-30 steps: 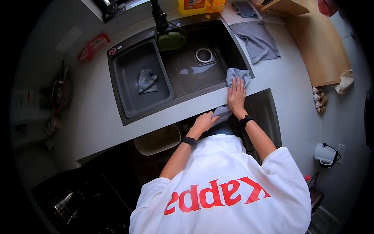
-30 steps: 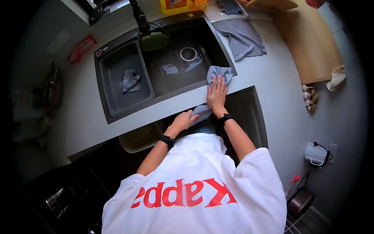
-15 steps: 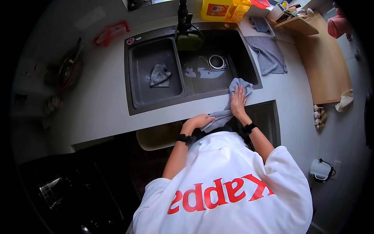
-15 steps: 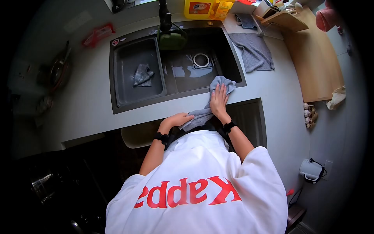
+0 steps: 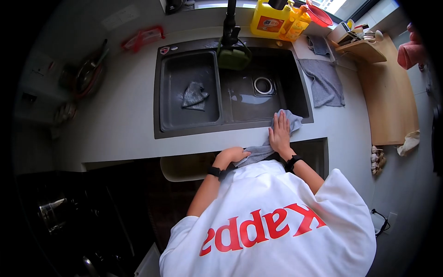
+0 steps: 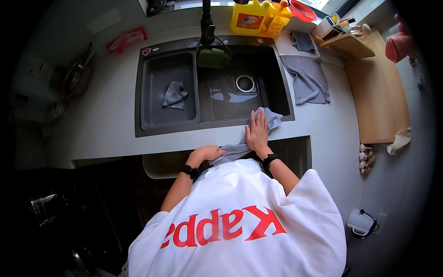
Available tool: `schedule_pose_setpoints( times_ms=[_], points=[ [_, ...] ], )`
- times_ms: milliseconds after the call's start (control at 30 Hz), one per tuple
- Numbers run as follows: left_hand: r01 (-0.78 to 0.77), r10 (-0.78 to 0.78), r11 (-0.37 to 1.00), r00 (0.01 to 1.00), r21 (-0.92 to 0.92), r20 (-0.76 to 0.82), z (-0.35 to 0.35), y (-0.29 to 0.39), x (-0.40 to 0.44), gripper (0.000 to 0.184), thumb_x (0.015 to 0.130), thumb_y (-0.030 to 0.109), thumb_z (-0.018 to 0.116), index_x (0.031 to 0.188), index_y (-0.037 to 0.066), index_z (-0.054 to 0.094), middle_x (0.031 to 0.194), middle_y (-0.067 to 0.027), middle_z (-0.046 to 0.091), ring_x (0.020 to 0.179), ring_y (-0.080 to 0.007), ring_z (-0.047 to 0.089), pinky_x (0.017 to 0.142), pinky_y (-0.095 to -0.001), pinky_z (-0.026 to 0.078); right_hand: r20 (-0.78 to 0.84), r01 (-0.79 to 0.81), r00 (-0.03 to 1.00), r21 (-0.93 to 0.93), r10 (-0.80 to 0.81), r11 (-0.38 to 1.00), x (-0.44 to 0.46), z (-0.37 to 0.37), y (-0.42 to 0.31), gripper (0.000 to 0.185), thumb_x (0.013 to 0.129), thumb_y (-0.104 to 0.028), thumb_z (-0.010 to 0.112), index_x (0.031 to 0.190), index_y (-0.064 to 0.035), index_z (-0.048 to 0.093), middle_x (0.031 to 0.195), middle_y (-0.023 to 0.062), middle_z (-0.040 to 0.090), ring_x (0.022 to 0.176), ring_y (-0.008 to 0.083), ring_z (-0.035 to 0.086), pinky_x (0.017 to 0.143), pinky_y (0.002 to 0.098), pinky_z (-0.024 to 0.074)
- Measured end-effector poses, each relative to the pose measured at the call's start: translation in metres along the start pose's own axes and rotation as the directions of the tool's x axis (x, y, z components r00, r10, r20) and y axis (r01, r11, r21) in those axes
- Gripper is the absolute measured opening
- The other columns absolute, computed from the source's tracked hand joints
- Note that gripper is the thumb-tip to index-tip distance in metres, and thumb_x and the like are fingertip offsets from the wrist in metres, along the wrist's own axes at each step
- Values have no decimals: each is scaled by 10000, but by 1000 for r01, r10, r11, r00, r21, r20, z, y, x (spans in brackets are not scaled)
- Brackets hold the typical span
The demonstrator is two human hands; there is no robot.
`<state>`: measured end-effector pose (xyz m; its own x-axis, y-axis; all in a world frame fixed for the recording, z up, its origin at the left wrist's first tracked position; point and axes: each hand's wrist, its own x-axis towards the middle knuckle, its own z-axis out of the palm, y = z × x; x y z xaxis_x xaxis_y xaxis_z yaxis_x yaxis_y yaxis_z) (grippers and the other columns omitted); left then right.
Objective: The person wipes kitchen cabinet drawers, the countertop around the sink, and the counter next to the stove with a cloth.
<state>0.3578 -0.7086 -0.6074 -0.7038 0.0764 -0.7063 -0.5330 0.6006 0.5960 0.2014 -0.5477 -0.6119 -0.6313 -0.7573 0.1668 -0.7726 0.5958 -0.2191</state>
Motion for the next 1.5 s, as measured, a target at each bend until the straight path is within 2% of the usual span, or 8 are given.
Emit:
schedule_pose_setpoints(
  times_ms=[233,533,700,900,1200,1233,1333,1500],
  points=[
    [45,-42,995,999,-89,31,-8,-9,-14,634,856,541,424,1075,-25,607,1104,-220,596,1015,-347,569,878,-372,422,16,76,997,14,-76,997,2,2,-12,559,868,-233,427,1387,-67,302,1464,174,197,1360,309,169,1096,458,77],
    [-50,-9,916,989,-398,-145,-3,-42,-48,542,861,469,530,968,-54,619,850,-127,638,767,-163,549,714,-290,439,-46,121,992,105,-116,987,3,4,-33,522,887,-225,432,1373,-68,325,1461,136,230,1354,294,201,1099,448,74],
    [-157,-36,889,913,-430,-406,19,-47,-46,505,856,427,545,878,-71,626,733,-131,638,675,-179,557,656,-317,449,226,671,641,299,-733,679,0,-23,-33,582,879,-295,481,1398,-119,284,1468,115,223,1362,267,198,1112,419,120],
    [-108,-64,947,860,-303,-507,25,-52,-39,444,862,348,525,861,-89,607,731,-147,637,637,-191,560,629,-322,453,337,941,238,152,-911,302,3,-8,-43,493,916,-229,408,1393,-187,292,1483,23,206,1360,183,212,1129,393,156],
    [-136,-197,846,819,-516,-539,8,-80,-94,429,884,375,526,1027,-24,590,757,-73,616,603,-130,528,554,-263,431,188,875,368,262,-911,407,11,9,-102,500,886,-195,421,1372,-131,324,1462,59,258,1337,198,271,1105,378,212],
    [-112,-256,837,784,-535,-566,8,-76,-101,439,852,341,558,1074,-38,557,1018,-240,605,890,-309,604,805,-352,455,183,870,389,250,-903,425,11,13,-105,498,888,-196,418,1372,-132,323,1459,61,262,1339,201,267,1106,380,209],
    [-24,-307,910,631,-413,-713,5,-60,-121,473,852,338,561,1146,-31,517,1032,-232,605,913,-338,600,833,-369,451,166,834,446,280,-879,476,8,19,-118,480,886,-187,413,1358,-128,345,1455,71,266,1349,213,244,1114,391,182],
    [9,-354,902,587,-432,-728,7,-39,-151,617,860,323,561,1326,-12,336,1321,-281,376,1176,-386,440,950,-371,383,167,784,484,355,-859,510,11,24,-142,495,858,-168,449,1343,-114,365,1464,87,244,1357,226,224,1118,400,162]
  ],
)
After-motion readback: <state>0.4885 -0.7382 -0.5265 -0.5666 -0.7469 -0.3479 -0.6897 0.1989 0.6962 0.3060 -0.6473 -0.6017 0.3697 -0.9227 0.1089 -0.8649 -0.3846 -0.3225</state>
